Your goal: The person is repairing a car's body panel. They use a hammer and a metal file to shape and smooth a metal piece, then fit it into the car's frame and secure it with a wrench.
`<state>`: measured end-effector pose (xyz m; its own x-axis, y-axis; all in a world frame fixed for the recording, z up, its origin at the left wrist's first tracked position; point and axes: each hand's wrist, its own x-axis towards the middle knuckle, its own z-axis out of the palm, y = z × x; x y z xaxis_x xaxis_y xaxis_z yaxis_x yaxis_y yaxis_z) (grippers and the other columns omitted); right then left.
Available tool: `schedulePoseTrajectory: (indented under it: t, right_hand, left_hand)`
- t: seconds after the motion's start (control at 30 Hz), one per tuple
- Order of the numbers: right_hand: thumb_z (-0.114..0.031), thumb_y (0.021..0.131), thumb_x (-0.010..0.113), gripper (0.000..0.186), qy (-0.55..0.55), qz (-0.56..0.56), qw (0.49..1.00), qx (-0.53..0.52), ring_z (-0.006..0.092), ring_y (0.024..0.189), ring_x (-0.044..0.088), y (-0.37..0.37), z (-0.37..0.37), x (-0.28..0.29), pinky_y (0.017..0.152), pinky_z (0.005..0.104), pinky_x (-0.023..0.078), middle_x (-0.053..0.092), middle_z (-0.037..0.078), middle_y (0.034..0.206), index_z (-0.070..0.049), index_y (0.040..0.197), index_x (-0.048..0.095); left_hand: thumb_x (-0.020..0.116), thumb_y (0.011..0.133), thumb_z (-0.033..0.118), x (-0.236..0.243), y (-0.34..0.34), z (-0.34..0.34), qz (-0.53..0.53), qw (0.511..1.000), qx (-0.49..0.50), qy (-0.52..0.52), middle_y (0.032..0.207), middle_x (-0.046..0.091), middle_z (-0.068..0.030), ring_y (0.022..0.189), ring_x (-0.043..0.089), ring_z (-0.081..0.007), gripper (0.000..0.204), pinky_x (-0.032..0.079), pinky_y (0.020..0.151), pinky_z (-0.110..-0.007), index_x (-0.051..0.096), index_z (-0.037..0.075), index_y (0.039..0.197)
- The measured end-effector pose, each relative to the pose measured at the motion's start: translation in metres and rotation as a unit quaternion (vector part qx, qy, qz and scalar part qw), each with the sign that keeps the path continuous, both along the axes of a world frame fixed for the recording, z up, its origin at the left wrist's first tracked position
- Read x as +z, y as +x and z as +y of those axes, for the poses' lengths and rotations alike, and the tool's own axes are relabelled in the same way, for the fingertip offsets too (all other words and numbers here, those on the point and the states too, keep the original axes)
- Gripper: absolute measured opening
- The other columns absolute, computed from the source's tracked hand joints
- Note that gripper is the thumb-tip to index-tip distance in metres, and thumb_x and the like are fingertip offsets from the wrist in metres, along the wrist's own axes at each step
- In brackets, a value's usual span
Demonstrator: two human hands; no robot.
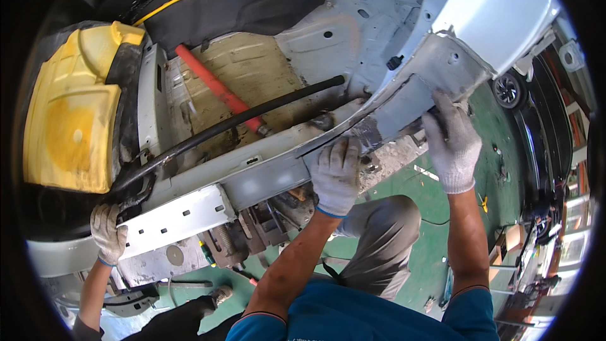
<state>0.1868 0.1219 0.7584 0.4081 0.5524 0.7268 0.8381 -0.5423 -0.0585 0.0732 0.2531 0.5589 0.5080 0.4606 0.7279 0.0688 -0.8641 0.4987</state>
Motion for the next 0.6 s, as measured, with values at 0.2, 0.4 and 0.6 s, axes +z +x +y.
schedulePoseTrajectory:
  t: [0.2, 0.4, 0.6]
  right_hand:
    - [-0.008, 0.089, 0.083, 0.042, 0.016, -0.037, 0.999, 0.008, 0.0319, 0.076, 0.075, 0.006, 0.000, -0.006, 0.068, 0.0396, 0.061, 0.076, 0.013, 0.095, -0.012, 0.129, 0.076]
    - [-0.007, 0.087, 0.083, 0.041, 0.026, -0.029, 0.999, 0.003, 0.0322, 0.072, 0.074, 0.005, 0.002, -0.007, 0.066, 0.0401, 0.060, 0.076, 0.012, 0.094, -0.013, 0.128, 0.076]
    - [-0.010, 0.089, 0.082, 0.041, 0.015, -0.026, 0.999, -0.014, 0.0327, 0.075, 0.075, 0.003, 0.001, -0.006, 0.067, 0.0402, 0.061, 0.077, 0.013, 0.098, -0.015, 0.129, 0.076]
  left_hand:
    - [0.081, 0.092, 0.016, 0.008, -0.024, -0.018, 0.014, 0.997, 0.019, -0.075, 0.125, 0.071, -0.0112, 0.116, 0.068, -0.0337, 0.039, 0.055, 0.098, -0.046, 0.074, 0.011, 0.129]
    - [0.075, 0.104, 0.021, 0.005, -0.042, -0.029, -0.119, 0.603, -0.107, -0.781, 0.098, 0.077, -0.0077, 0.081, 0.073, -0.0213, 0.022, 0.060, 0.073, -0.035, 0.075, 0.002, 0.115]
    - [0.074, 0.105, 0.024, 0.011, -0.038, -0.018, -0.160, 0.430, -0.092, -0.884, 0.094, 0.077, -0.0081, 0.077, 0.072, -0.0207, 0.020, 0.060, 0.068, -0.037, 0.072, 0.004, 0.109]
